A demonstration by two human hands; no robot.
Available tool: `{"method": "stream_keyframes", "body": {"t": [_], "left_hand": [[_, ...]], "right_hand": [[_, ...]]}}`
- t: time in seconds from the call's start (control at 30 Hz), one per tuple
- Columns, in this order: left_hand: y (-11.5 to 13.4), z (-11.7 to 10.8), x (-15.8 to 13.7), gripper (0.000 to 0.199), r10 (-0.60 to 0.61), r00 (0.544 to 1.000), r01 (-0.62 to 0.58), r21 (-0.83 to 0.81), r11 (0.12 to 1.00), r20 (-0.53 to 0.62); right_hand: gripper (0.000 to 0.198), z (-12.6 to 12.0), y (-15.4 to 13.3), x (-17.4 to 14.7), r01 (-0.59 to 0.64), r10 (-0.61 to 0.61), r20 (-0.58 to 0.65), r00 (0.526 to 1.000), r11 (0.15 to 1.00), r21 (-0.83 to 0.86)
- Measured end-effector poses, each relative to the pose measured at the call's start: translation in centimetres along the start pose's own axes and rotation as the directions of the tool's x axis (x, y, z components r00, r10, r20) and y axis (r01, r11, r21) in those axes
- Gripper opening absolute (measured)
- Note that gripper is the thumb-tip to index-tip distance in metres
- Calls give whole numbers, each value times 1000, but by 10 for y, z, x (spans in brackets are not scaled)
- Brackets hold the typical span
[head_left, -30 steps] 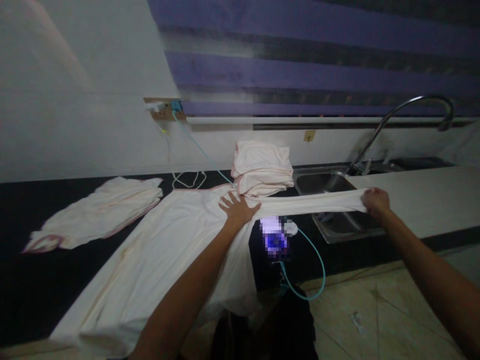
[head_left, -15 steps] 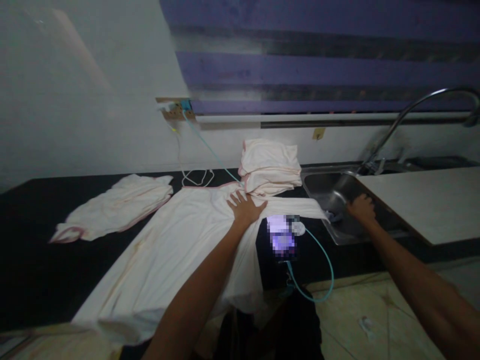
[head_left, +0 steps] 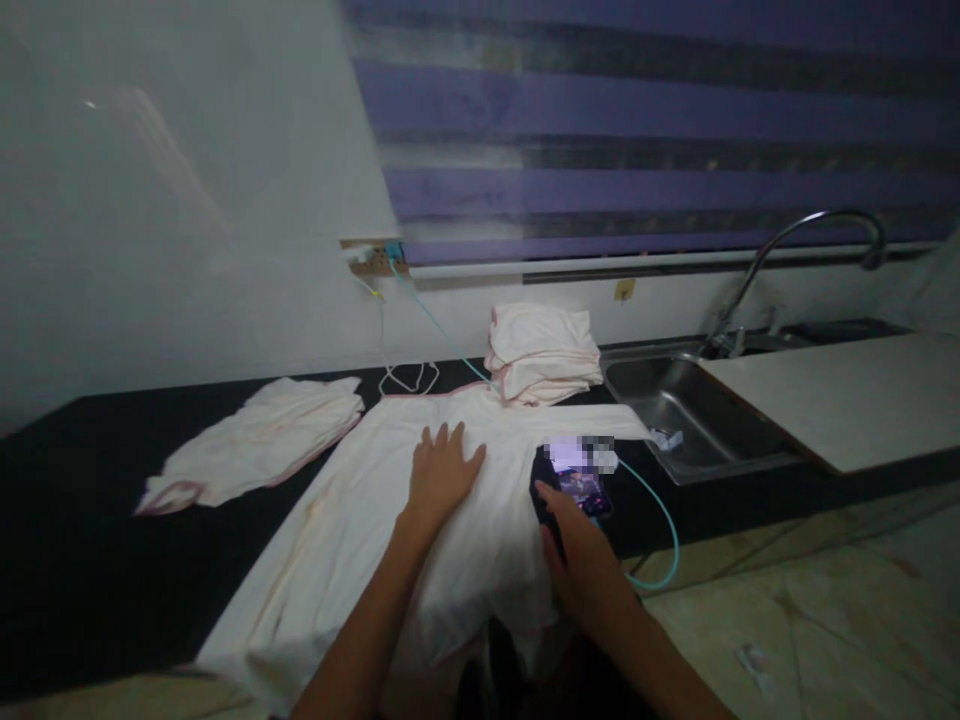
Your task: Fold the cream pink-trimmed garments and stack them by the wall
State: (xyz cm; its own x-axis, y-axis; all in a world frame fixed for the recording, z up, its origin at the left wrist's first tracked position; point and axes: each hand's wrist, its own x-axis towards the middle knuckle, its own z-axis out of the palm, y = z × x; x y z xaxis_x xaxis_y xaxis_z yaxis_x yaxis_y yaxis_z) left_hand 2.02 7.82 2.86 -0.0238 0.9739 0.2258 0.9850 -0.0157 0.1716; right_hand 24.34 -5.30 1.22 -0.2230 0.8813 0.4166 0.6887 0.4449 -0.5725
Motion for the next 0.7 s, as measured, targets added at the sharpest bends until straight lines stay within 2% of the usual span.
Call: {"method": "stream_keyframes", "body": {"t": [0.07, 0.13, 0.23, 0.33, 0.5, 0.7], "left_hand": [[-22, -3, -38, 76, -77, 995, 72, 71, 995, 64], [-37, -5, -68, 76, -99, 991, 88, 120, 989, 88], [-51, -8, -94, 75, -129, 987, 111, 171, 979, 96], [-60, -5, -107, 74, -192, 971, 159, 211, 964, 143], [-71, 7, -121, 76, -171, 985, 173, 264, 949, -30], [-81, 15, -124, 77, -114, 989, 128, 161, 979, -91]], "right_hand": [[60, 18, -5, -12, 16, -17, 66, 998, 1000, 14], [63, 27, -8, -20, 25, -23, 143, 989, 1000, -13], [64, 32, -12, -31, 20, 7, 220, 976, 993, -120], [61, 32, -10, -46, 17, 35, 212, 977, 971, -240], [60, 21, 5, -65, 12, 58, 182, 982, 933, -360], [59, 3, 12, -68, 61, 38, 223, 974, 906, -418]]}}
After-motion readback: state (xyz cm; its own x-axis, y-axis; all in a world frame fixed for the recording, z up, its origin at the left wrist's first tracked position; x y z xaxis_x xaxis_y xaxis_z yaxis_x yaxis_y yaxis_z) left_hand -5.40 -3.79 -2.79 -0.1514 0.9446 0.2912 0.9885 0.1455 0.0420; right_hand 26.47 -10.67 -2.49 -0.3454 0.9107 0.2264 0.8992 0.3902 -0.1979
